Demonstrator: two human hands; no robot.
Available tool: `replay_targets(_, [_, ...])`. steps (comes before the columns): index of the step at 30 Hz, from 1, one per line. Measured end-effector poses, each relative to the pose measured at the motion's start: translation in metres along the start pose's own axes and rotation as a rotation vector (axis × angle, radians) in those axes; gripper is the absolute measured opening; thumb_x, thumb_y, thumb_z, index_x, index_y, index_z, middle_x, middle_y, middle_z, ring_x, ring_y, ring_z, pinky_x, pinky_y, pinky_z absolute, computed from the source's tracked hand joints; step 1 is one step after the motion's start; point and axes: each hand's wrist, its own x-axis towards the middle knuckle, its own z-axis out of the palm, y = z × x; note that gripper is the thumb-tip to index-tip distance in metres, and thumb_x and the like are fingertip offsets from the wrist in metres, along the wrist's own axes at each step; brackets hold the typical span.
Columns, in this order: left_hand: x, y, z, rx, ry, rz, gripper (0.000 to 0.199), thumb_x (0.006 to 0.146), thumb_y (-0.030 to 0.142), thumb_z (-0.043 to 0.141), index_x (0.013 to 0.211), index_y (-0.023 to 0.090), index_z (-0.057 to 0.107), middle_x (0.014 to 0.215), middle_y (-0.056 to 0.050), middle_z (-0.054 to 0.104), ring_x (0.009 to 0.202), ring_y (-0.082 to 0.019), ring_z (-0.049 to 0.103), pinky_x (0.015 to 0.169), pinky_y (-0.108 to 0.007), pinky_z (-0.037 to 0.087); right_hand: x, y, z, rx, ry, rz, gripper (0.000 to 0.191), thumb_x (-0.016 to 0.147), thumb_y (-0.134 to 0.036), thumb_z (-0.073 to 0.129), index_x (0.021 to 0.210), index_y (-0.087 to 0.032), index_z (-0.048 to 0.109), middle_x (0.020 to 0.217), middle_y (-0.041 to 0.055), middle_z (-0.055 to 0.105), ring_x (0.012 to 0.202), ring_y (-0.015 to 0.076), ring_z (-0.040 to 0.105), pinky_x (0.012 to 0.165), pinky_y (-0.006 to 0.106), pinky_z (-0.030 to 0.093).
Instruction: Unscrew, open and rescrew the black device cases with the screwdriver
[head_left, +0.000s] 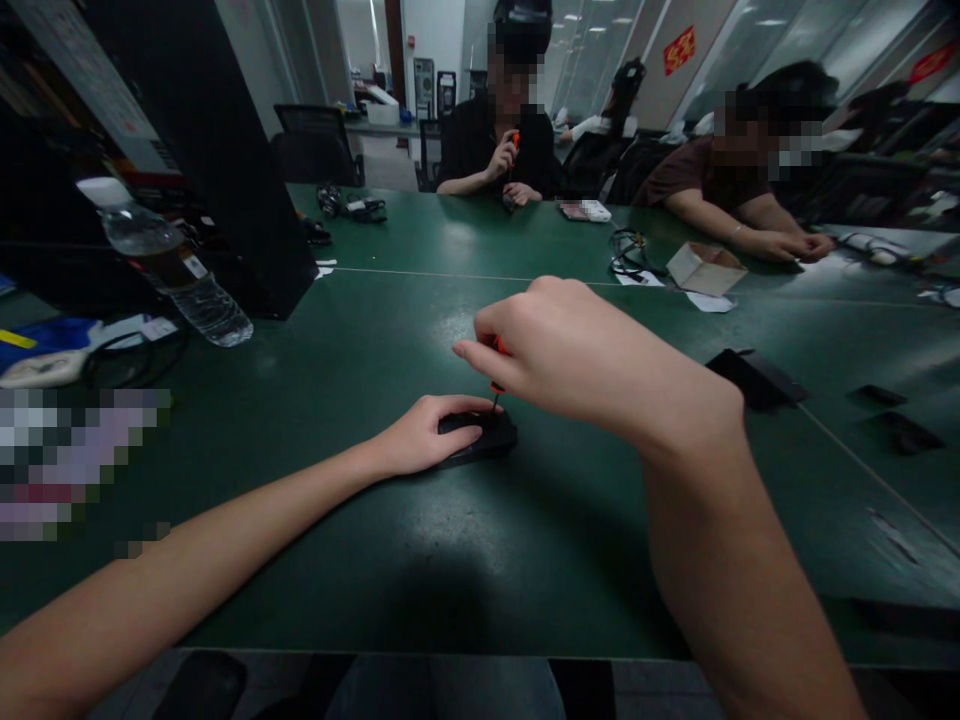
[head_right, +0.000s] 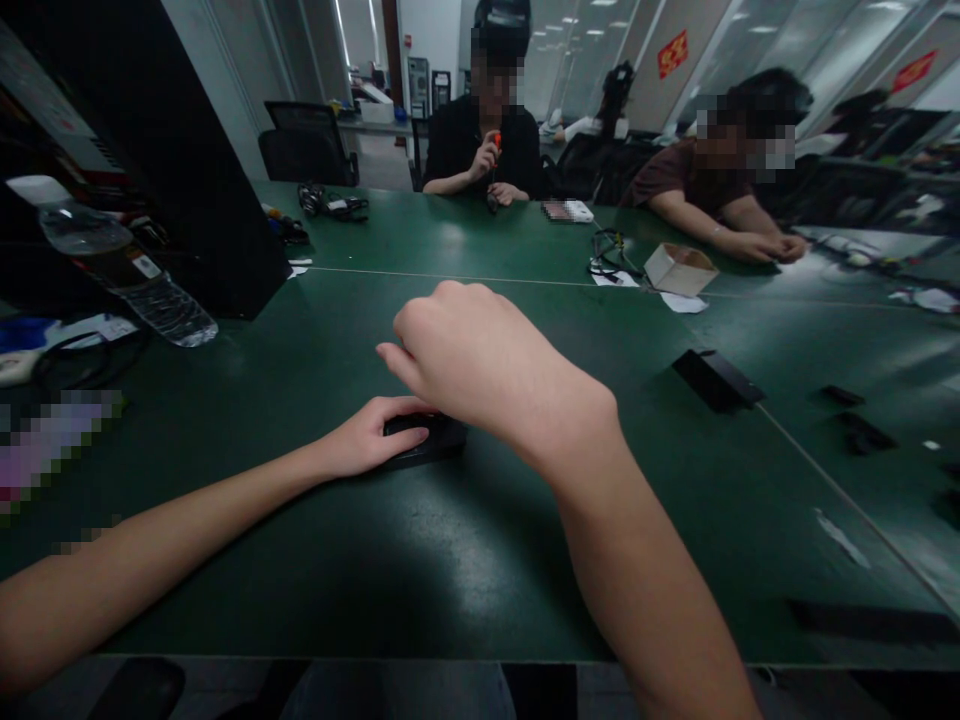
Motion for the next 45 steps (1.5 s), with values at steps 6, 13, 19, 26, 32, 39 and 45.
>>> replay_targets(6, [-0.002, -0.004, 0.002, -0.032, 0.025, 0.024, 0.031, 0.093, 0.025, 0.064, 0.122, 0.016, 0.07, 0.121, -0.009, 0.076, 0.114, -0.027, 0.07, 0.104, -0.041, 0.052, -0.003, -0.02, 0.0, -0.064, -0.038, -0.052, 0.039, 0.102, -0.038, 0.049, 0.083, -0.015, 0.075, 0.072, 0.0109, 0.068, 0.073, 0.0242, 0.066, 0.067, 0.034, 0.042])
replay_targets(13, [-0.003, 0.0, 0.0, 0.0, 0.001, -0.005, 0.033, 0.093, 0.026, 0.065, 0.125, 0.017, 0.069, 0.125, -0.009, 0.075, 0.116, -0.027, 0.069, 0.106, -0.041, 0.05, 0.0, -0.01, 0.0, -0.024, -0.051, -0.032, 0.03, 0.1, -0.032, 0.049, 0.096, -0.015, 0.073, 0.079, 0.0093, 0.071, 0.075, 0.0207, 0.065, 0.066, 0.03, 0.04])
replay_targets(19, [-0.004, 0.008, -0.004, 0.109, -0.042, -0.026, 0.055, 0.084, 0.033, 0.076, 0.135, 0.016, 0.065, 0.133, -0.011, 0.071, 0.119, -0.029, 0.068, 0.104, -0.039, 0.051, -0.013, 0.023, -0.004, 0.155, -0.091, -0.061, 0.036, 0.09, -0.019, 0.06, 0.125, -0.02, 0.067, 0.104, 0.007, 0.075, 0.09, 0.021, 0.068, 0.072, 0.029, 0.044])
replay_targets(26, [-0.008, 0.009, -0.003, 0.195, 0.005, -0.015, 0.049, 0.082, 0.035, 0.078, 0.128, 0.017, 0.072, 0.115, -0.008, 0.079, 0.1, -0.026, 0.075, 0.09, -0.034, 0.056, -0.011, 0.019, -0.004, 0.162, -0.097, -0.088, 0.03, 0.093, -0.033, 0.063, 0.118, -0.019, 0.072, 0.102, 0.0073, 0.075, 0.088, 0.0208, 0.067, 0.074, 0.029, 0.044])
replay_targets(32, [-0.009, 0.01, -0.002, 0.243, 0.038, 0.012, 0.046, 0.083, 0.034, 0.076, 0.126, 0.015, 0.073, 0.116, -0.009, 0.079, 0.1, -0.026, 0.076, 0.089, -0.033, 0.056, -0.011, 0.021, -0.002, 0.152, -0.074, -0.172, 0.034, 0.087, -0.017, 0.062, 0.12, -0.02, 0.07, 0.123, 0.0099, 0.067, 0.096, 0.0209, 0.064, 0.079, 0.029, 0.044])
replay_targets(39, [-0.009, 0.008, -0.002, 0.267, 0.029, 0.03, 0.046, 0.085, 0.035, 0.075, 0.127, 0.016, 0.07, 0.115, -0.009, 0.078, 0.099, -0.025, 0.075, 0.088, -0.034, 0.056, -0.007, 0.025, -0.001, 0.142, -0.082, -0.158, 0.027, 0.089, -0.017, 0.062, 0.114, -0.02, 0.072, 0.112, 0.0085, 0.071, 0.095, 0.0213, 0.065, 0.079, 0.03, 0.044])
replay_targets(45, [-0.008, 0.005, -0.003, 0.291, 0.059, 0.025, 0.05, 0.085, 0.036, 0.075, 0.13, 0.017, 0.068, 0.121, -0.009, 0.076, 0.106, -0.026, 0.073, 0.097, -0.036, 0.055, -0.008, 0.024, 0.0, 0.168, -0.054, -0.083, 0.031, 0.092, -0.029, 0.066, 0.121, -0.018, 0.07, 0.105, 0.0084, 0.074, 0.089, 0.0209, 0.066, 0.074, 0.03, 0.044])
